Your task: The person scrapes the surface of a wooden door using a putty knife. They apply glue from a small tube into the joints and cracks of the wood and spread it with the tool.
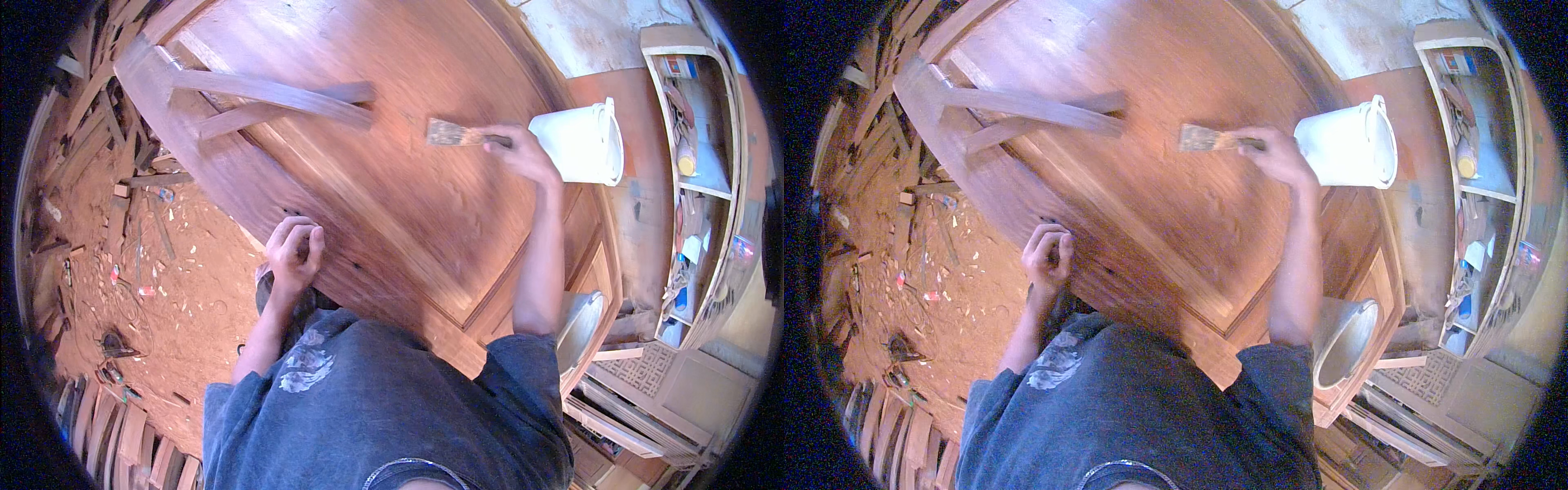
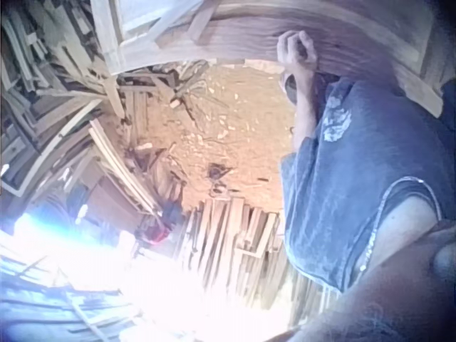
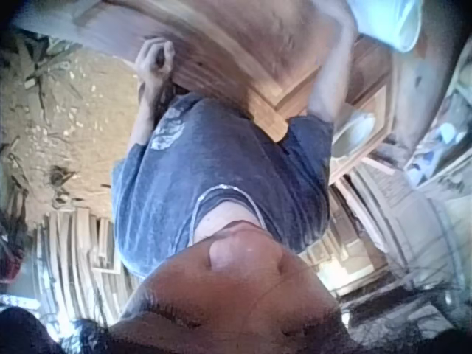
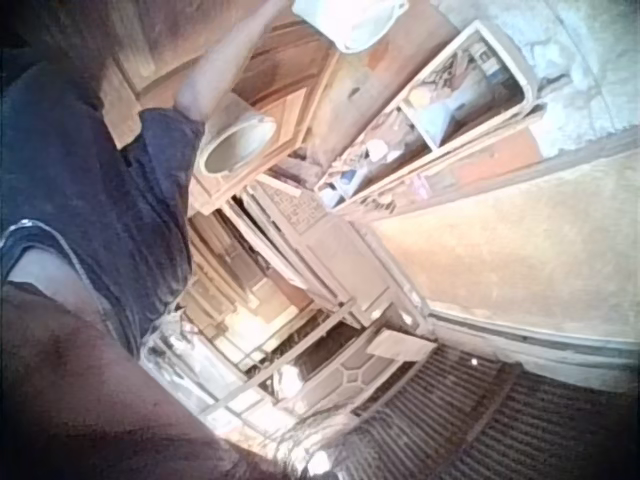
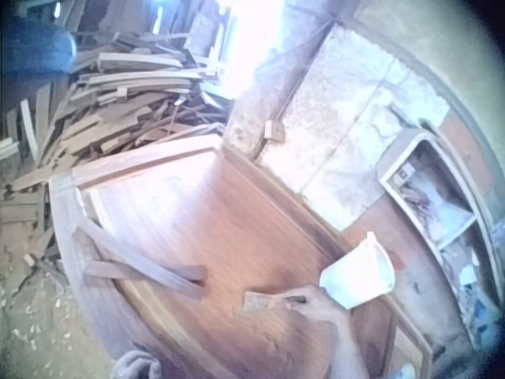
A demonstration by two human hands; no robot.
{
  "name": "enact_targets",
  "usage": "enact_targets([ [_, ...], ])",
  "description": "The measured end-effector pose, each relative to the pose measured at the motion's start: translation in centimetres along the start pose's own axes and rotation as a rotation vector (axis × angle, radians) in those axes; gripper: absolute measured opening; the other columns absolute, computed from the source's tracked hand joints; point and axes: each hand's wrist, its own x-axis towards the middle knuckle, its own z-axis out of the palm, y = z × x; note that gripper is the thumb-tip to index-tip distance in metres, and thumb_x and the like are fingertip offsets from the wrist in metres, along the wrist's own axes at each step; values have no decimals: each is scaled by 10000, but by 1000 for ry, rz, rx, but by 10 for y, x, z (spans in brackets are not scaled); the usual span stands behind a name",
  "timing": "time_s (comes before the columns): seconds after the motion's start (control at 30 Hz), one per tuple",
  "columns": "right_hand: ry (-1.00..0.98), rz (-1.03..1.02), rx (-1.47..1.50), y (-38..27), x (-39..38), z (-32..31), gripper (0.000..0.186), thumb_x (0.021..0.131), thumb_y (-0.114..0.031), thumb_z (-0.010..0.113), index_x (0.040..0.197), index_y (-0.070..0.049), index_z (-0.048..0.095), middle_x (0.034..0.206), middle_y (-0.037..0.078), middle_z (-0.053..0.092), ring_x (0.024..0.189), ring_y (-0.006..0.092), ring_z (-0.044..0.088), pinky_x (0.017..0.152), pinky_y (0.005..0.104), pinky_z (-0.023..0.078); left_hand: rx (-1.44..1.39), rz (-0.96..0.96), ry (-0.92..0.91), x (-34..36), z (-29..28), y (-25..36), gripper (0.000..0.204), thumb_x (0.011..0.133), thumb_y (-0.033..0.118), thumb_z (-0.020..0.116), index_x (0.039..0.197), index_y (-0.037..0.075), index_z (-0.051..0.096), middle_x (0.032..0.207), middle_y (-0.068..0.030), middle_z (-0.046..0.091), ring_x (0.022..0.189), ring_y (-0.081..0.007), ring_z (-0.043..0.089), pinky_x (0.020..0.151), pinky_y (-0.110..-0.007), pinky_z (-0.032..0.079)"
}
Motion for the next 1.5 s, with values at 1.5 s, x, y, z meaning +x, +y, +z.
enact_targets([
  [1.5,785,279,-272,-75,-235,260,299,930,-228,614,1199,-99,624,1172,189,553,1173,417,496,995,546,359,90,0,-20,-5,5,10,162,882,93,664,752,5,624,764,-142,638,668,-318,615,625,-399,495],
])
